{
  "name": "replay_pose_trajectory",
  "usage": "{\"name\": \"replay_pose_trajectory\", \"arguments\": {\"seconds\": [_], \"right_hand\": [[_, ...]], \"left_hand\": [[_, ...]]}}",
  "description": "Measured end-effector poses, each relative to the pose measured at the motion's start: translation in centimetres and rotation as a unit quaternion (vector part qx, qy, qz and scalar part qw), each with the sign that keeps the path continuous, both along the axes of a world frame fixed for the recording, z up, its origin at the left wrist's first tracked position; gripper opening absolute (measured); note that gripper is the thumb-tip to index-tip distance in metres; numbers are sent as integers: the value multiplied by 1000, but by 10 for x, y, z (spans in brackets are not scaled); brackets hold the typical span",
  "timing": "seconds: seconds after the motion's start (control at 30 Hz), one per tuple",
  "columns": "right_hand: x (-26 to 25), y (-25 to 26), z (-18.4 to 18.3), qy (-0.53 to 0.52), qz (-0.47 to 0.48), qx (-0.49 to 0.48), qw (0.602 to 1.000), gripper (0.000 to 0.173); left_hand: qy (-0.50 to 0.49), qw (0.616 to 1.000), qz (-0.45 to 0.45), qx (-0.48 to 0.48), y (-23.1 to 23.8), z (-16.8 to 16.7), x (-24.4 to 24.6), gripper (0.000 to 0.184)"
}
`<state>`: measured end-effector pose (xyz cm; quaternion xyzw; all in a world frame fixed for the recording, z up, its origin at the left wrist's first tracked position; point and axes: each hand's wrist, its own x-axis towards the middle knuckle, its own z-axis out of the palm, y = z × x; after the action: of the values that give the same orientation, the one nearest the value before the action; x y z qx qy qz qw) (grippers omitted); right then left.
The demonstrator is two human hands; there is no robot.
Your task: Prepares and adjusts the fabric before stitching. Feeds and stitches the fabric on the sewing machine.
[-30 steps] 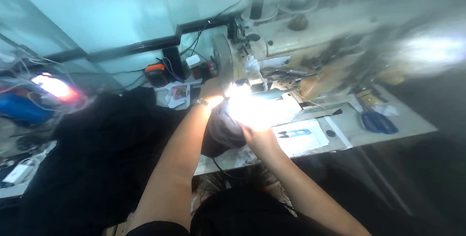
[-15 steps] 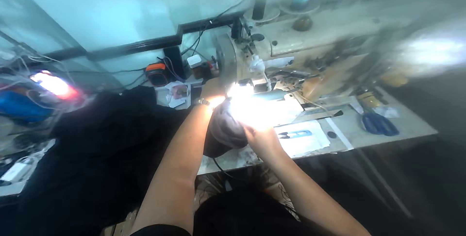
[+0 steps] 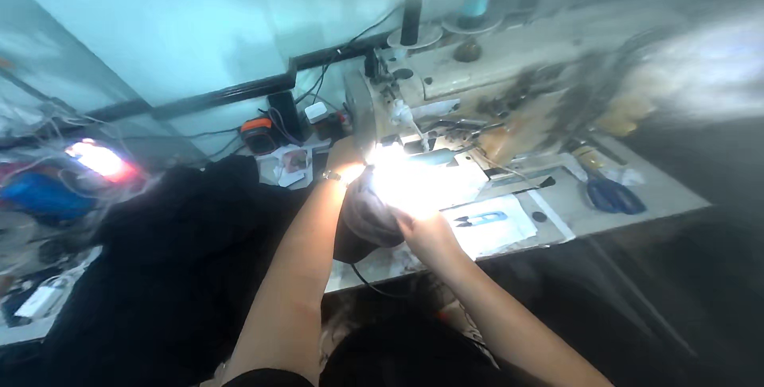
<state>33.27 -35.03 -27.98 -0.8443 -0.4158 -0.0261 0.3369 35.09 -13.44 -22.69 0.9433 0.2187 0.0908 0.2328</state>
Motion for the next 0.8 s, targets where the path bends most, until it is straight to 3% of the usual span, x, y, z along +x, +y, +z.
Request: {"name": "replay_pose_trajectory", "arguments": {"seconds": [0.17, 0.33, 0.57, 0.67, 0.77, 0.8], "right_hand": [[0, 1, -2, -2, 5, -11, 1000, 30], [7, 9, -2, -42, 4, 14, 999, 27], [12, 8, -10, -52, 14, 26, 998, 26], [12, 8, -11, -41, 16, 35, 998, 26], [15, 8, -10, -40, 31, 39, 998, 26], [16, 7, -8, -42, 37, 30, 998, 25]], "left_hand": [[4, 998, 5, -56, -4, 18, -6, 28], [-8, 999, 17, 51, 23, -6, 22, 36], [-207, 977, -18, 53, 30, -15, -8, 41], [-266, 954, -86, 104, 6, -29, -64, 23], [-133, 950, -235, 158, -18, -44, -110, 44], [-76, 945, -249, 199, -24, -43, -121, 41]]}}
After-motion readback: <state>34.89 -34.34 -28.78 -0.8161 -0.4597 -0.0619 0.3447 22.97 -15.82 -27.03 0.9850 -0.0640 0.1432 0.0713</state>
